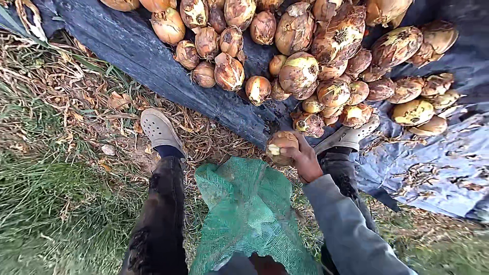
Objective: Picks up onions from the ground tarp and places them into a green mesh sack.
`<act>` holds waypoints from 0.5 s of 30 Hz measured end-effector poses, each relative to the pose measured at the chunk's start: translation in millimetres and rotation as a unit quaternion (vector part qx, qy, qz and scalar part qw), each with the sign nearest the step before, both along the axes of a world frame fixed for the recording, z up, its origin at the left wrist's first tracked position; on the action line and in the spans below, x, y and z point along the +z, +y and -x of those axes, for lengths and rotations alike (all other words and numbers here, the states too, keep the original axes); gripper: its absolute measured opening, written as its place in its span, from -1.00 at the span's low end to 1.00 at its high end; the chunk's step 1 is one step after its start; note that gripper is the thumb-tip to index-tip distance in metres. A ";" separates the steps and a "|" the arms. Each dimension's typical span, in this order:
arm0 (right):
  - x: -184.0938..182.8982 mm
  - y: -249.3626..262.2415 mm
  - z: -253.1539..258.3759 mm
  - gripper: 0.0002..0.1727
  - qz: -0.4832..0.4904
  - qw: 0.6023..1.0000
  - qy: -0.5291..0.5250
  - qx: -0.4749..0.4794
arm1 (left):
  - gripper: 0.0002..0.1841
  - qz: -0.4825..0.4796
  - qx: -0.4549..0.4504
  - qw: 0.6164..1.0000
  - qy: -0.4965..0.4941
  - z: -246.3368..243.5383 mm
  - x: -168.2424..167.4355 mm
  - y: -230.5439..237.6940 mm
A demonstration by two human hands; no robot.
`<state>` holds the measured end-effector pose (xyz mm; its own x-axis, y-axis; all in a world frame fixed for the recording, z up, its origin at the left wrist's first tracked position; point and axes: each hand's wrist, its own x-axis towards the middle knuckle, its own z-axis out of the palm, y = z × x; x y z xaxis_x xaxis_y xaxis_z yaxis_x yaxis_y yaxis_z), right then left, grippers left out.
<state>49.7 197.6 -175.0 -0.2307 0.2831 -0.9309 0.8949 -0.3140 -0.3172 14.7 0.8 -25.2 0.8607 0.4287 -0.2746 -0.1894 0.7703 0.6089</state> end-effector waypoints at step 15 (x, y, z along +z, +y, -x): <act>2.0 -53.0 75.2 -0.32 -0.109 0.940 -0.047 0.320 | -0.19 0.411 0.082 0.772 0.478 139.4 -66.2 -76.2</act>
<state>-25.5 144.6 -173.0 -0.3392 0.3013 -0.8912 0.9055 0.3614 -0.2224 -124.6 -75.4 -91.4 0.0488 -0.1480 -0.9878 -0.0926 0.9840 -0.1520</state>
